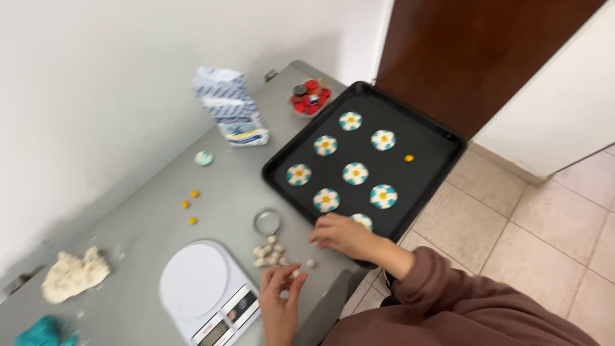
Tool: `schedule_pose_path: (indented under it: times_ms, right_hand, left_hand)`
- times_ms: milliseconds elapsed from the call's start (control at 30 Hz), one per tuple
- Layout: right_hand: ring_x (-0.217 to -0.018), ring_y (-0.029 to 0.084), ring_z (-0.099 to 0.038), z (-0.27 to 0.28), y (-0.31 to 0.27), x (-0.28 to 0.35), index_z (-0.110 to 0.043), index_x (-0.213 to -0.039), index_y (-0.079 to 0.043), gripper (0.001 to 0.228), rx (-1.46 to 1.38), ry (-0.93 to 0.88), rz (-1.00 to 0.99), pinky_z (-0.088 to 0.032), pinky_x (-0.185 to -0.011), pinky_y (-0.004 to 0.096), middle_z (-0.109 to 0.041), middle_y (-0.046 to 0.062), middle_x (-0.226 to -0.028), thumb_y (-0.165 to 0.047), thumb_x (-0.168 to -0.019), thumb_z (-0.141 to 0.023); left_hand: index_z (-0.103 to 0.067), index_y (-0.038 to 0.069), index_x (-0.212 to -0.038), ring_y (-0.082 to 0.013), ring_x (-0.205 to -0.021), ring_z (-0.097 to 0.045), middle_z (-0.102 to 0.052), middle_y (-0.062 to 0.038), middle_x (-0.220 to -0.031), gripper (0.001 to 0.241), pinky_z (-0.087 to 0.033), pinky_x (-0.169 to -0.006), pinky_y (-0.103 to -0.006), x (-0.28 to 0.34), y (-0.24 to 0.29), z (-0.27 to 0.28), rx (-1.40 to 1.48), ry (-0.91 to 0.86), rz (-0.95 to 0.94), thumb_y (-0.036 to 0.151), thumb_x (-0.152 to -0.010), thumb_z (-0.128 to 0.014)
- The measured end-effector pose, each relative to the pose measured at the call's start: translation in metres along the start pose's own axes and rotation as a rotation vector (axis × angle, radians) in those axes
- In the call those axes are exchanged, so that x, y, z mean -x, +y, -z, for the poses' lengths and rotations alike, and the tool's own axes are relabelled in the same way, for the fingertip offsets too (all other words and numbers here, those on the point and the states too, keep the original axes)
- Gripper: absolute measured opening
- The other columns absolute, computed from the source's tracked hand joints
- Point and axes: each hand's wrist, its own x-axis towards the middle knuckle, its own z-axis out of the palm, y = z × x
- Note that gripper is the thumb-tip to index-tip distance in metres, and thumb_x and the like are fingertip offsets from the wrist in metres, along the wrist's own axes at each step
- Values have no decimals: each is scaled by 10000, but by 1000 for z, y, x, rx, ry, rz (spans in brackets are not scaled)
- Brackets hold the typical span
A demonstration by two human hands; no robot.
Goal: Measure and roll small portions of dough and assemble them into flower-patterned cookies on a baking tray.
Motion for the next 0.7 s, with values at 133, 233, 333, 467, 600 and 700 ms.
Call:
schedule_pose_path:
  times_ms: [133,233,333,467,600,700]
  right_hand:
    - [-927,224,-681,90,57,63,-766,-1062,-138,243,-33,270,-288,-569,-783,346,-689,38,-1007,-95,-823,-754]
    - [-850,186,-684,142,133,102,-764,-1088,-129,239,-20,327,-480,-570,-764,332,-689,38,-988,-103,-851,-746]
    - [-825,188,-680,164,192,106,-766,-1107,-110,242,-10,318,-542,-559,-764,335,-690,48,-978,-111,-866,-749]
    - [-824,184,-694,167,247,93,-769,-1104,-100,229,-47,246,-509,-561,-754,325,-685,51,-973,-133,-878,-745]
    - [-813,188,-702,171,268,77,-777,-1090,-90,215,-100,118,-572,-564,-739,325,-657,57,-958,-183,-901,-738]
    - [-803,185,-708,171,279,74,-776,-1092,-80,221,-158,37,-586,-565,-732,324,-645,57,-954,-198,-912,-726]
  left_hand:
    - [-762,71,-1108,-175,-743,-645,-645,-73,-936,249,-538,-677,-294,-27,56,-87,-77,-259,-360,51,-859,-773]
    - [-683,50,-1121,-224,-786,-693,-672,-101,-959,234,-557,-702,-320,-62,73,-175,-47,-404,-410,43,-894,-742]
    - [-654,39,-1056,-249,-809,-713,-684,-117,-936,186,-564,-698,-342,-106,75,-257,-89,-388,-320,26,-889,-734]
    - [-652,38,-1008,-259,-806,-721,-689,-120,-924,175,-572,-709,-350,-152,39,-335,-110,-281,-277,10,-861,-740]
    - [-662,50,-965,-301,-842,-706,-680,-118,-932,203,-569,-734,-393,-167,32,-366,-190,-159,-284,-53,-805,-733]
    - [-666,58,-947,-345,-874,-668,-687,-111,-933,241,-549,-760,-435,-170,32,-375,-297,-89,-316,-90,-768,-733]
